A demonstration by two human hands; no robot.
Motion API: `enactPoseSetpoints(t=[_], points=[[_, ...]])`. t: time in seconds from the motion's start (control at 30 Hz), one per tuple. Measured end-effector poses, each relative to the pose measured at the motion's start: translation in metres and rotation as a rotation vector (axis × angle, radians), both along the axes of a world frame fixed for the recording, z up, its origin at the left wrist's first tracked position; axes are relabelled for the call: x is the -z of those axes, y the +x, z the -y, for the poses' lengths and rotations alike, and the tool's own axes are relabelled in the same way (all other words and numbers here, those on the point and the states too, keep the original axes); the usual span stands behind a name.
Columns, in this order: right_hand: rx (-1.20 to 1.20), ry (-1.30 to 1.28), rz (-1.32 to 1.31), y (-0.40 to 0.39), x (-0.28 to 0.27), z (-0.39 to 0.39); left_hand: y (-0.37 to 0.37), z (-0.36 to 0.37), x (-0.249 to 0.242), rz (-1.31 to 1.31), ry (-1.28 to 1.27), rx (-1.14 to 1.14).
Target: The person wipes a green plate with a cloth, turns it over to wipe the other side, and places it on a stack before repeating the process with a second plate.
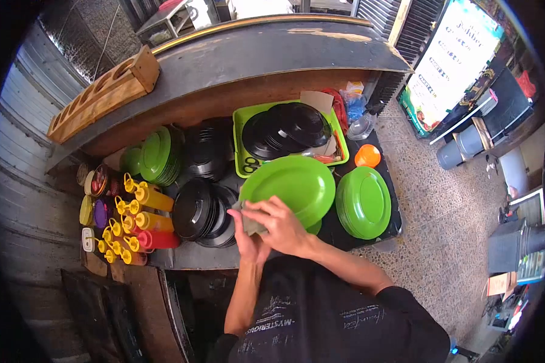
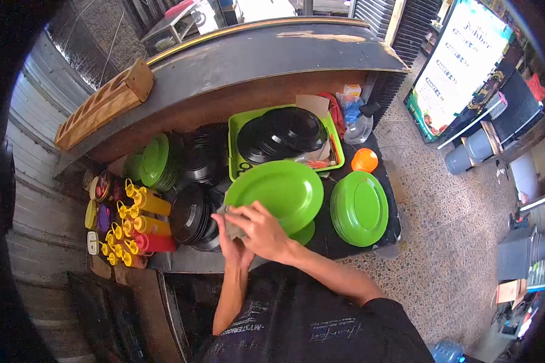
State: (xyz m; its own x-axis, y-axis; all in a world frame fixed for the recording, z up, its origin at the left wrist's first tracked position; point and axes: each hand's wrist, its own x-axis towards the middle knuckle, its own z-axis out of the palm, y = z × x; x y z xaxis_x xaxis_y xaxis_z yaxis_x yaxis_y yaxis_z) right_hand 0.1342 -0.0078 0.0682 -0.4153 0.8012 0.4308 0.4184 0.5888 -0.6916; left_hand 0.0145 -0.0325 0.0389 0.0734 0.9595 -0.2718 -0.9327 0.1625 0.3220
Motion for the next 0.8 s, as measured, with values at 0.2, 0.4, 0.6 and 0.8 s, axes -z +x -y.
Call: enactPoseSetpoints(t=[0.2, 0.4, 0.6, 0.8], points=[[-0.186, 0.015, 0.056, 0.029, -0.001, 0.003, -0.015, -0.008, 0.013, -0.078, 0.135, -0.060], [0.004, 0.019, 0.249, 0.075, 0.000, -0.026, -0.014, -0.010, 0.008, -0.111, 0.123, -0.092], [0.397, 0.070, 0.297, 0.095, 0.000, -0.054, -0.009, -0.003, 0.009, -0.125, 0.109, 0.027], [0.396, -0.032, -0.024, 0.043, -0.004, -0.047, 0.006, -0.007, 0.008, -0.163, 0.035, 0.116]])
